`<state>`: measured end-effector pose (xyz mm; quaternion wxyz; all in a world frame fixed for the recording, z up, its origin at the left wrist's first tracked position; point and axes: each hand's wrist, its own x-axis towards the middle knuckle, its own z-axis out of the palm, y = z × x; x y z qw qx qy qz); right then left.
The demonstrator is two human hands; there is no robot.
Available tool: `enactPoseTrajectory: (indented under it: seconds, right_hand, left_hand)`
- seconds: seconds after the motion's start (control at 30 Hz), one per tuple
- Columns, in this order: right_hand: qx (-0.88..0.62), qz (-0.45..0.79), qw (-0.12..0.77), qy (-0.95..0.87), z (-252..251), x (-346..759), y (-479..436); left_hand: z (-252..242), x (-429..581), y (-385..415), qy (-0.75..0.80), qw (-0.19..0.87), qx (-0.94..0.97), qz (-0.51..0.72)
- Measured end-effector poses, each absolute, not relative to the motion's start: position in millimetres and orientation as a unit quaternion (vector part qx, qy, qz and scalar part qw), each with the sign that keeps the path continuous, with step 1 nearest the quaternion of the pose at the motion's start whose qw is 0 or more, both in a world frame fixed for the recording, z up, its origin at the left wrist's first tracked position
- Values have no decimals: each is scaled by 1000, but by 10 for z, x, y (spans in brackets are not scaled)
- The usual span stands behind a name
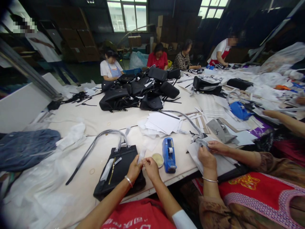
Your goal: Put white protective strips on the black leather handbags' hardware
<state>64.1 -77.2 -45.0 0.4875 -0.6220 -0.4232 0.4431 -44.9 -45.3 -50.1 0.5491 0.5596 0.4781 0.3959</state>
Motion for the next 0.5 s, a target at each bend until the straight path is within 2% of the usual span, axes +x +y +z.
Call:
enactPoseTrajectory:
  seconds: [0.1,0.23,0.37,0.5]
  right_hand:
    - [-633,416,491,-431,-473,637,-723]
    - [-650,374,481,-454,-475,630,-689]
    - [-636,407,467,-461,-462,664,-657]
    - [-612,446,464,-460,-450,692,-607]
  left_hand:
    - [-485,-443,-466,454,534,600,385]
    - [-412,-466,-457,441,563,589,375]
    - [-273,-572,-406,432,660,533,307]
    - [-122,-706,-327,336,789,442,262]
